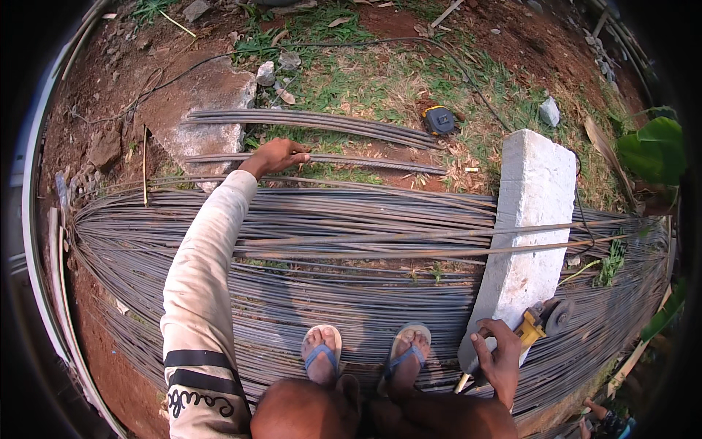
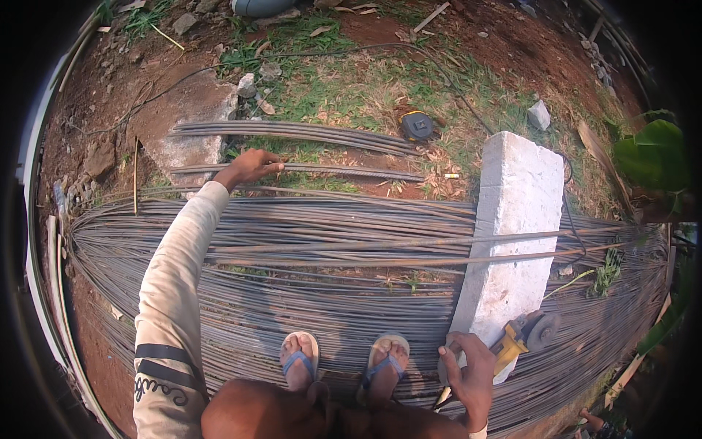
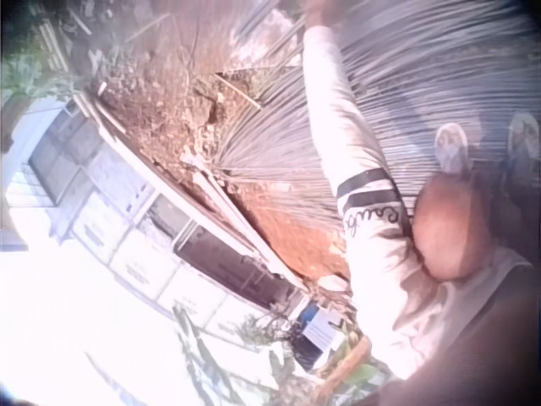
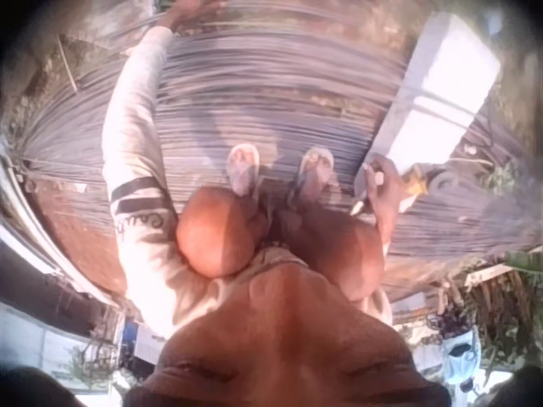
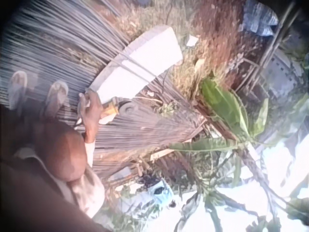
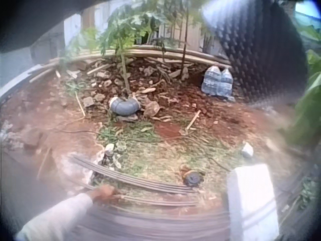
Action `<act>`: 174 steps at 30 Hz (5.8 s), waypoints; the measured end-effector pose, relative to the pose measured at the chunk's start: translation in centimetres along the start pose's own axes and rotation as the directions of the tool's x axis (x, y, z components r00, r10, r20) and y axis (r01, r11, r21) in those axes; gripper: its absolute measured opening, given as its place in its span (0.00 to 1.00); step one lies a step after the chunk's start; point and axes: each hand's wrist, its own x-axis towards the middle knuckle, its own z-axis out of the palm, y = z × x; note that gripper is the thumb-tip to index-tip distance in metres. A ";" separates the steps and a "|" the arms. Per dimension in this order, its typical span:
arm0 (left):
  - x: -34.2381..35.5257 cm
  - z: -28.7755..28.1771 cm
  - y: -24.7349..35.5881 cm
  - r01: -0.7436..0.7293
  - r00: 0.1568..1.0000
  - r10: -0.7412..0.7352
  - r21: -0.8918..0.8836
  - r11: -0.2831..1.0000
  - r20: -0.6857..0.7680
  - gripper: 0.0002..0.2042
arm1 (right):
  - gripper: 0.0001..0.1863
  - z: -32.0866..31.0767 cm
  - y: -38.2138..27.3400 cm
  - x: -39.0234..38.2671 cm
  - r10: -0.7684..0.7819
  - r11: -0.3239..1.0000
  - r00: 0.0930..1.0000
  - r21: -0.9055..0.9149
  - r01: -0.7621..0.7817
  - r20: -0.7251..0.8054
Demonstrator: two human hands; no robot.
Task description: The person uses an angle grinder to cut multiple metal rods laid on the ground. They position each rod, cut it, and then move the cut pieces aside while continuing with the next rod.
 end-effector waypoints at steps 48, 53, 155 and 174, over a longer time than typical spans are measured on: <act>-21.4 4.0 20.1 -0.295 0.695 0.286 0.101 0.950 -0.660 0.09 | 0.12 3.2 -7.2 5.4 -0.468 0.877 0.849 -0.012 0.480 -0.246; -21.9 4.7 20.1 -0.327 0.713 0.324 0.114 0.938 -0.622 0.09 | 0.13 5.1 -7.8 6.7 -0.521 0.836 0.805 0.019 0.548 -0.286; -24.8 0.4 30.3 -0.447 0.804 0.049 -0.549 0.706 -0.592 0.22 | 0.30 -0.3 11.8 -6.1 0.420 0.372 0.902 0.925 -0.072 -0.099; -22.3 11.3 40.7 -0.430 0.891 0.334 -0.804 0.411 -0.307 0.16 | 0.26 -0.1 1.7 2.5 0.385 -0.344 0.907 0.886 0.311 -0.169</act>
